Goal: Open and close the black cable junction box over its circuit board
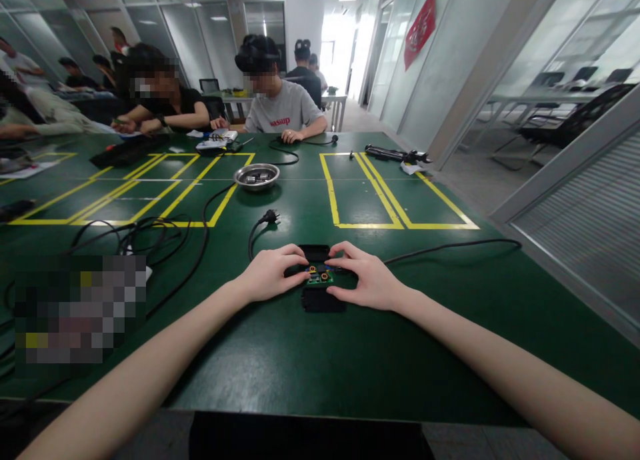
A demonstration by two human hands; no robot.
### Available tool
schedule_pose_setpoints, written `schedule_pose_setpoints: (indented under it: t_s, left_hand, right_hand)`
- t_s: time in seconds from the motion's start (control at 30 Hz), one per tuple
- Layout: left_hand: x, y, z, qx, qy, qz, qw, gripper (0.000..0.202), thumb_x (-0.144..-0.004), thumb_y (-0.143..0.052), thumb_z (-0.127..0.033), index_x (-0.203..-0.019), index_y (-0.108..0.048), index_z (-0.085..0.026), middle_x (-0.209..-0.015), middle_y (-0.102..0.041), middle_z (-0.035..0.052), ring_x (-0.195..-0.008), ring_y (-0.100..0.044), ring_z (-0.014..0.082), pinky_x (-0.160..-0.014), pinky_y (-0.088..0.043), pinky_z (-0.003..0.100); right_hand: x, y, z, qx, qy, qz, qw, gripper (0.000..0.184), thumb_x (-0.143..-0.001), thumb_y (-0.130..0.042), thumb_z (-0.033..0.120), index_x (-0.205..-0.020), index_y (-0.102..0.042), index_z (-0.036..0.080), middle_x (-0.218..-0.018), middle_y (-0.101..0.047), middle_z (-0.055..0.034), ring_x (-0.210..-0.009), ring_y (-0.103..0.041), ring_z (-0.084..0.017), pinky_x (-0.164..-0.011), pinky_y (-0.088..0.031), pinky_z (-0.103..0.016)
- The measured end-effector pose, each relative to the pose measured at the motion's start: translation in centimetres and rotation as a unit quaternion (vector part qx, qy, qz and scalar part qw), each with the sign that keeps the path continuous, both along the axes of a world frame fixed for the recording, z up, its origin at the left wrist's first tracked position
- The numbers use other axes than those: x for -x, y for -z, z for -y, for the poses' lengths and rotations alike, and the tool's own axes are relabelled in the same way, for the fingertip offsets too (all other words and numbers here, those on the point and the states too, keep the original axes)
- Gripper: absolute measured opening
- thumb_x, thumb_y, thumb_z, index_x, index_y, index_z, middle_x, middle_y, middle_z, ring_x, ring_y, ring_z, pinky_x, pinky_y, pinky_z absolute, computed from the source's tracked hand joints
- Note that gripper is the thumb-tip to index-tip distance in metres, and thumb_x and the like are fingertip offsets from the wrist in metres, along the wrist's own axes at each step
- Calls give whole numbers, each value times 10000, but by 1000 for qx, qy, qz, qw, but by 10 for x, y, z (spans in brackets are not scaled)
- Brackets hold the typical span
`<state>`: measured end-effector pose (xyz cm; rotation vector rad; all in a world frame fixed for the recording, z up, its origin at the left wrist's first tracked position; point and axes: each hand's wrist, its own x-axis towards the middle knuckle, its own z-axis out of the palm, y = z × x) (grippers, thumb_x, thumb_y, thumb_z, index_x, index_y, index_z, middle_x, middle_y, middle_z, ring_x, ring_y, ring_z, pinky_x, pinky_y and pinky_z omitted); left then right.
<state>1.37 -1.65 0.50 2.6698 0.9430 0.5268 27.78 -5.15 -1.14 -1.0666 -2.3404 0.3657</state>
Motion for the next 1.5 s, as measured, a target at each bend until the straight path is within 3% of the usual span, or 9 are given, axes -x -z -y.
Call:
schedule_pose_setpoints:
  t_s: [0.27, 0.4, 0.47, 0.57, 0.8, 0.93, 1.13, 1.27, 1.5]
  left_hand:
    - [0, 5, -3, -9, -1, 4, 1000, 246, -996, -610, -371, -1118, -747, -208, -1224, -718, 70, -1022, -729, 204, -895, -563, 304]
    - [1, 6, -3, -27, -29, 15, 999, 217, -981, -632, -380, -1015, -759, -208, -1235, -673, 67, -826, -705, 146, -812, -561, 289]
    - [1, 5, -3, -33, -44, 22, 998, 220, -974, -641, -383, -948, -755, -197, -1193, -655, 59, -718, -657, 111, -739, -544, 269]
    - [0, 4, -4, -26, -48, 43, 998, 220, -968, -646, -373, -904, -749, -188, -1058, -662, 48, -769, -655, 134, -740, -525, 262]
    - [0, -6, -5, 140, -41, 158, 977, 245, -897, -678, -369, -834, -722, -136, -679, -631, -1, -583, -536, 108, -554, -414, 219]
    - [4, -19, -2, 250, -9, 180, 951, 186, -825, -678, -312, -847, -699, -129, -662, -610, -16, -590, -531, 94, -562, -422, 206]
    - [7, -29, 2, 410, 23, 146, 900, 119, -720, -701, -234, -734, -639, -133, -601, -585, -42, -547, -487, 69, -512, -363, 176]
    - [7, -26, 2, 436, 22, 105, 893, 117, -705, -703, -235, -712, -642, -136, -604, -602, -34, -552, -512, 78, -514, -379, 180]
    - [6, -15, -4, 346, -51, 135, 927, 136, -707, -716, -267, -714, -658, -144, -598, -587, -36, -555, -501, 87, -504, -366, 182]
  right_hand:
    - [13, 1, 2, 5, 98, 19, 995, 340, -832, -767, 468, -1056, -762, 212, -1219, -636, -91, -986, -705, -243, -838, -621, -408]
    - [14, 2, 2, 9, 97, 7, 995, 398, -832, -772, 521, -1065, -753, 198, -1209, -635, -95, -978, -704, -245, -857, -608, -417]
    - [11, 2, 1, 4, 95, -10, 995, 343, -892, -710, 486, -1068, -745, 193, -1196, -641, -97, -983, -700, -240, -859, -597, -405]
    - [5, 3, -3, -11, 83, -21, 996, 210, -961, -597, 347, -1024, -737, 203, -1096, -683, -84, -952, -691, -220, -836, -575, -374]
    - [-9, -3, -7, -57, 64, 2, 996, 218, -977, -545, 304, -896, -714, 192, -783, -688, -55, -742, -650, -205, -694, -505, -338]
    - [-11, -13, -1, -122, 18, -12, 992, 246, -992, -496, 281, -920, -713, 189, -743, -676, -57, -686, -623, -191, -650, -481, -322]
    - [-13, -16, 4, -145, -64, -7, 987, 231, -974, -495, 244, -940, -716, 186, -738, -690, -55, -639, -608, -174, -586, -451, -300]
    - [-12, -13, 3, -132, -90, 32, 987, 226, -974, -500, 245, -900, -704, 183, -713, -685, -34, -612, -602, -148, -559, -412, -272]
    - [-9, -5, -5, -165, -12, 67, 984, 224, -977, -516, 235, -891, -713, 170, -775, -713, -59, -693, -638, -162, -613, -428, -270]
